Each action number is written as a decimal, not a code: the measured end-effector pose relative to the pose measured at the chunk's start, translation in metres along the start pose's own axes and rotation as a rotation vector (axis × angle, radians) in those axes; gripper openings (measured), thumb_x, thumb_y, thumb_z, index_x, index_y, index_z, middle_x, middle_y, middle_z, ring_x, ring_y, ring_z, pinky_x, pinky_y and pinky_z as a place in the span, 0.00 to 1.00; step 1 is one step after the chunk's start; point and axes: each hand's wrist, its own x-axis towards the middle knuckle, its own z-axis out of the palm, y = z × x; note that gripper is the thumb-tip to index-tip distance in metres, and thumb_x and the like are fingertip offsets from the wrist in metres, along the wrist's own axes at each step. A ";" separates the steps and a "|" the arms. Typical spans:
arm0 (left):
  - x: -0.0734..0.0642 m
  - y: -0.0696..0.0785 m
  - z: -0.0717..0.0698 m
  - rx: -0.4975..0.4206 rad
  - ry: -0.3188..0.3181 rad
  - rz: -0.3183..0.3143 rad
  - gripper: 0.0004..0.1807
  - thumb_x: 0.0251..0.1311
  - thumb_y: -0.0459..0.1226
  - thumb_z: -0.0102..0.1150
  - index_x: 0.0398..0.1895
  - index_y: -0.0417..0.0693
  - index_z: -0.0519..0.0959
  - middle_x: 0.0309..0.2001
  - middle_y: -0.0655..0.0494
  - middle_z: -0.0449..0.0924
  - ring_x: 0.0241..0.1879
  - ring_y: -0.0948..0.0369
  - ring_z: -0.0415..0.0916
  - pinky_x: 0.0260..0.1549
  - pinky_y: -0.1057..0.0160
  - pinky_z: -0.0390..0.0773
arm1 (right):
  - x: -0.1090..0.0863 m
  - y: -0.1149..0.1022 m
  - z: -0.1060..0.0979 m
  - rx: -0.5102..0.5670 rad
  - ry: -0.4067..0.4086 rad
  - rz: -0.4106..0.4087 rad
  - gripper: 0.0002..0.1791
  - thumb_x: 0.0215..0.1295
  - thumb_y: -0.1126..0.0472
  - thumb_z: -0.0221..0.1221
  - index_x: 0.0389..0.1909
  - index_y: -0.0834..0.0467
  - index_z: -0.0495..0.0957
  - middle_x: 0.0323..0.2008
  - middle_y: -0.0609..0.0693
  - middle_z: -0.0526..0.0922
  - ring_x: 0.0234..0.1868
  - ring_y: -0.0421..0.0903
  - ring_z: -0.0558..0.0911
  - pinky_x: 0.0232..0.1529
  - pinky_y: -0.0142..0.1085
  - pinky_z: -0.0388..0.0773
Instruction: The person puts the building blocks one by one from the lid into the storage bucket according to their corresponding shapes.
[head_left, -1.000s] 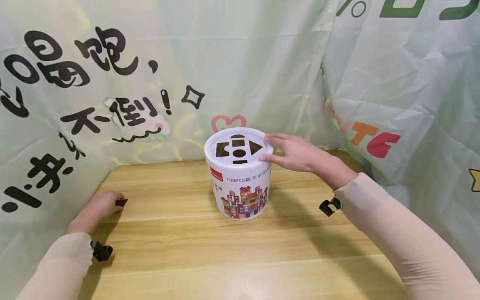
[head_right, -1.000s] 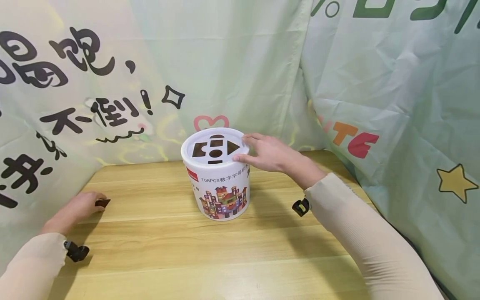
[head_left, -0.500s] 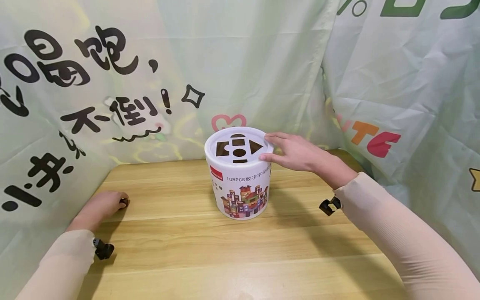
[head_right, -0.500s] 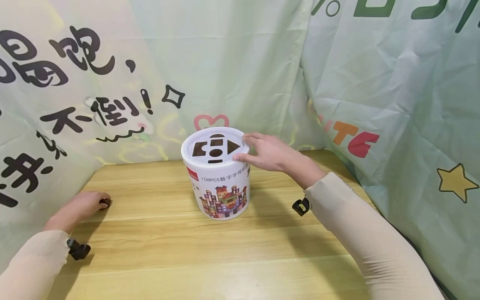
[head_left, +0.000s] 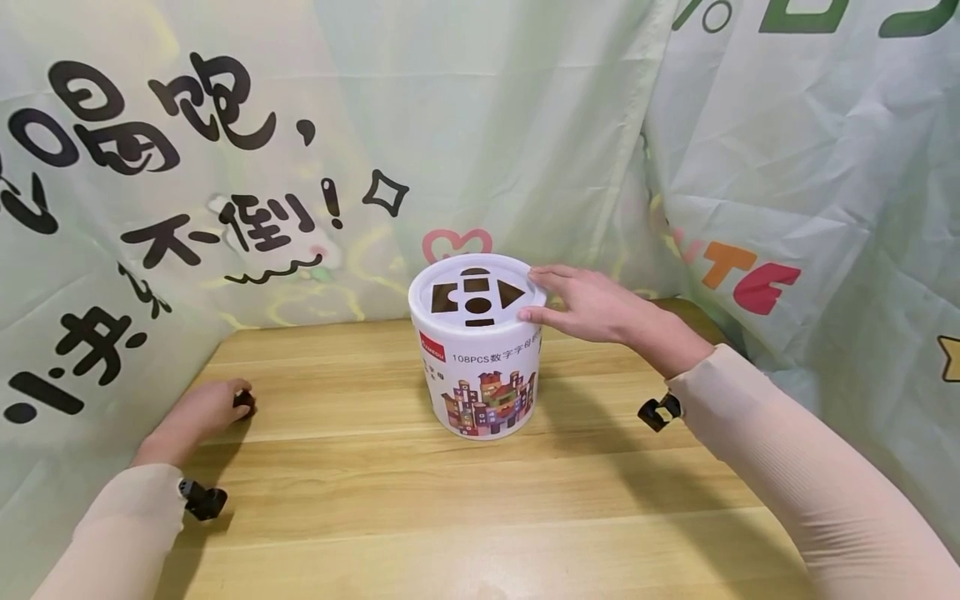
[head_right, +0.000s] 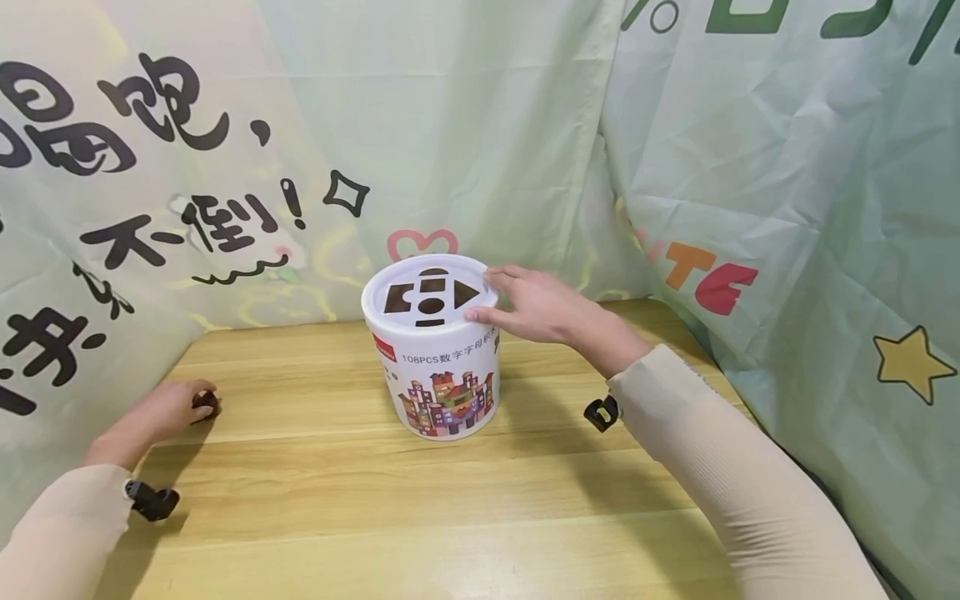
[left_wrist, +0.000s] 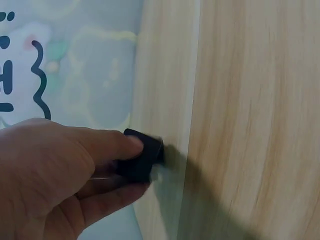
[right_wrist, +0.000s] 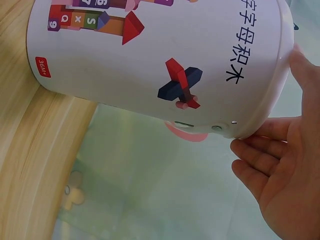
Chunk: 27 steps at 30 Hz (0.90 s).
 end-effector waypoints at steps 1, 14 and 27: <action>-0.001 0.000 -0.001 -0.005 -0.015 -0.003 0.21 0.61 0.31 0.61 0.52 0.22 0.72 0.40 0.29 0.79 0.34 0.42 0.78 0.35 0.46 0.77 | 0.000 0.000 0.000 -0.001 0.001 -0.001 0.48 0.65 0.27 0.46 0.73 0.59 0.60 0.72 0.57 0.61 0.70 0.59 0.62 0.67 0.57 0.59; 0.004 0.015 -0.016 -0.200 -0.041 -0.026 0.21 0.62 0.37 0.61 0.50 0.29 0.71 0.33 0.41 0.80 0.28 0.53 0.75 0.26 0.56 0.74 | 0.000 0.000 0.001 0.001 0.002 0.002 0.48 0.65 0.27 0.46 0.73 0.60 0.61 0.72 0.57 0.61 0.70 0.59 0.63 0.67 0.56 0.60; 0.015 0.058 -0.050 -0.259 0.126 0.087 0.19 0.60 0.38 0.64 0.50 0.36 0.74 0.32 0.49 0.82 0.31 0.54 0.79 0.29 0.54 0.76 | 0.000 0.000 0.001 0.008 0.008 0.001 0.48 0.65 0.28 0.47 0.73 0.60 0.61 0.72 0.57 0.62 0.70 0.59 0.63 0.67 0.56 0.60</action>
